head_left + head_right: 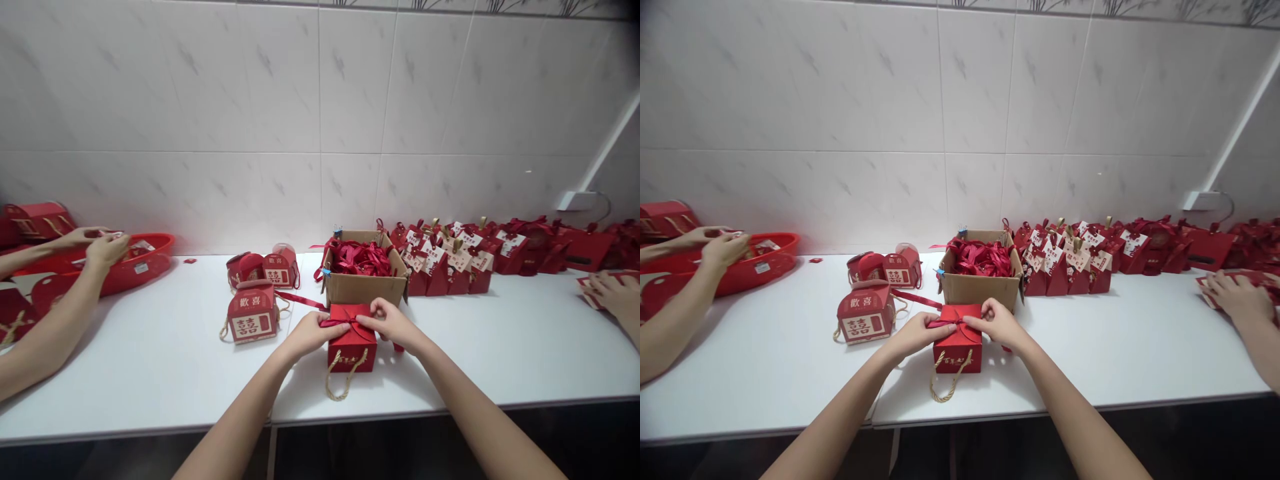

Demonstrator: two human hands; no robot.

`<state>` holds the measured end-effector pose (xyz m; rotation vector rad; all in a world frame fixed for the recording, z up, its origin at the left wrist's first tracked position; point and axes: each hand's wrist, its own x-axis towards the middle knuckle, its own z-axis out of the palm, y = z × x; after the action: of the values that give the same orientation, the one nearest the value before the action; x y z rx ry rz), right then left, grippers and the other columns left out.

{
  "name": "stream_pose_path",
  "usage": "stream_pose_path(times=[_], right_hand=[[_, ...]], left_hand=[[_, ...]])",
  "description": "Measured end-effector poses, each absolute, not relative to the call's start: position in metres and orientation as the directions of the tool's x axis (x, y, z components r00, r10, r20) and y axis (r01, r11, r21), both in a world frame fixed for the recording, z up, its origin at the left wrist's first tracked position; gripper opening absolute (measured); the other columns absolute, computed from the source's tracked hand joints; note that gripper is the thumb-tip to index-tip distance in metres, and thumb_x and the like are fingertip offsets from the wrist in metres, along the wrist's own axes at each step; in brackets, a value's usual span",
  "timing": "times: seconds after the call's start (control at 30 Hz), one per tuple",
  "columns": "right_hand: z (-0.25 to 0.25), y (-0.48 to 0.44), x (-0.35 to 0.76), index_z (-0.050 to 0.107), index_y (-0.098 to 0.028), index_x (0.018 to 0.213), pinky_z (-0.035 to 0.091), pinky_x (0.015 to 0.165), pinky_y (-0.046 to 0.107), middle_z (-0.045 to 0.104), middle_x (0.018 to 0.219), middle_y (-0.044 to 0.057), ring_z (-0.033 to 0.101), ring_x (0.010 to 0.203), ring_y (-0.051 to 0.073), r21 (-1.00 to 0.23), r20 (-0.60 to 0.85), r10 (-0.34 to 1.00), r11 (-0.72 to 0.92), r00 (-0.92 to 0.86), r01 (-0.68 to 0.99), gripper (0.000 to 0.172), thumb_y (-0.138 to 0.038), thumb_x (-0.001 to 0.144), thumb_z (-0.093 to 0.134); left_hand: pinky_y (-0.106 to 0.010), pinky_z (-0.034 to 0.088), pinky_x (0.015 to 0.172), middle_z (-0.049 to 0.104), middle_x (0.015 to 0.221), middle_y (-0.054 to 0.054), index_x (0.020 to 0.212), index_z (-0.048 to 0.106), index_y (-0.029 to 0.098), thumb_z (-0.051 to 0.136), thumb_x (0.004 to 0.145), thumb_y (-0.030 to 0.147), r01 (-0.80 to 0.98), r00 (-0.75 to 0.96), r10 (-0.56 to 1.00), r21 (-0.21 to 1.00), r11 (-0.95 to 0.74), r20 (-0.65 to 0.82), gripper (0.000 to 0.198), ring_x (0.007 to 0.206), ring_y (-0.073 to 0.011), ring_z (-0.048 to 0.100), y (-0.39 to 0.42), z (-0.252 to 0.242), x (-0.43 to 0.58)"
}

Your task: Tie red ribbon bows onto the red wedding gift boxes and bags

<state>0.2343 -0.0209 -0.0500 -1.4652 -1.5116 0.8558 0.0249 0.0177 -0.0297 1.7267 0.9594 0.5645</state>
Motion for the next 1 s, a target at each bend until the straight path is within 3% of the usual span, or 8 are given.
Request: stream_pose_path(times=[0.1,0.2,0.43,0.53,0.77,1.0], right_hand=[[-0.050,-0.023,0.238,0.032,-0.021,0.058,0.016,0.036,0.020,0.026,0.045,-0.009,0.022,0.036,0.005,-0.923,0.012,1.000,0.018,-0.017,0.385,0.056,-0.073,0.075,0.046],[-0.047,-0.028,0.242,0.026,-0.021,0.050,0.011,0.037,0.022,0.021,0.043,-0.009,0.017,0.037,0.004,-0.932,-0.026,0.996,0.006,-0.082,0.361,0.062,-0.075,0.075,0.042],[-0.041,-0.037,0.248,0.048,-0.017,0.056,0.019,0.039,0.020,0.038,0.047,-0.007,0.029,0.041,0.005,-0.953,-0.014,0.989,0.030,-0.144,0.303,0.048,-0.060,0.070,0.064],[-0.041,-0.038,0.249,0.051,-0.017,0.057,0.021,0.037,0.020,0.040,0.045,-0.007,0.031,0.038,0.005,-0.957,-0.005,0.992,0.032,-0.125,0.287,0.045,-0.058,0.069,0.067],[-0.041,-0.042,0.251,0.055,-0.016,0.059,0.022,0.032,0.018,0.039,0.040,-0.008,0.032,0.033,0.004,-0.967,-0.008,0.992,0.025,-0.129,0.253,0.041,-0.052,0.069,0.070],[-0.043,-0.048,0.259,0.066,-0.013,0.079,0.042,0.046,0.023,0.064,0.062,0.002,0.054,0.048,0.010,-0.994,0.048,0.973,0.068,-0.224,0.086,0.038,-0.050,0.070,0.071]], left_hand=[[-0.025,0.038,0.058,0.064,0.067,-0.002,0.067,0.063,0.015,0.068,0.067,0.052,0.320,0.577,0.814,0.935,-0.153,-0.064,0.038,0.063,-0.0168,0.056,0.016,-0.030,0.024],[-0.024,0.034,0.055,0.056,0.061,0.000,0.061,0.055,0.015,0.069,0.065,0.054,0.307,0.566,0.824,0.936,-0.171,-0.035,0.041,0.059,-0.0146,0.051,0.017,-0.034,0.024],[-0.022,0.022,0.049,0.032,0.054,0.006,0.056,0.032,0.020,0.059,0.072,0.061,0.217,0.534,0.843,0.954,-0.208,0.063,0.051,0.050,-0.0086,0.029,0.021,-0.035,0.026],[-0.023,0.019,0.047,0.029,0.053,0.006,0.056,0.028,0.021,0.055,0.074,0.061,0.204,0.512,0.855,0.956,-0.209,0.077,0.051,0.048,-0.0085,0.024,0.023,-0.035,0.025],[-0.022,0.022,0.048,0.030,0.055,0.006,0.060,0.029,0.020,0.050,0.078,0.061,0.209,0.486,0.868,0.949,-0.235,0.108,0.049,0.050,-0.0085,0.026,0.024,-0.048,0.023],[-0.023,0.029,0.055,0.035,0.060,0.005,0.060,0.034,0.020,0.055,0.077,0.056,0.270,0.427,0.886,0.910,-0.315,0.180,0.045,0.056,-0.0111,0.035,0.027,-0.050,0.019]])
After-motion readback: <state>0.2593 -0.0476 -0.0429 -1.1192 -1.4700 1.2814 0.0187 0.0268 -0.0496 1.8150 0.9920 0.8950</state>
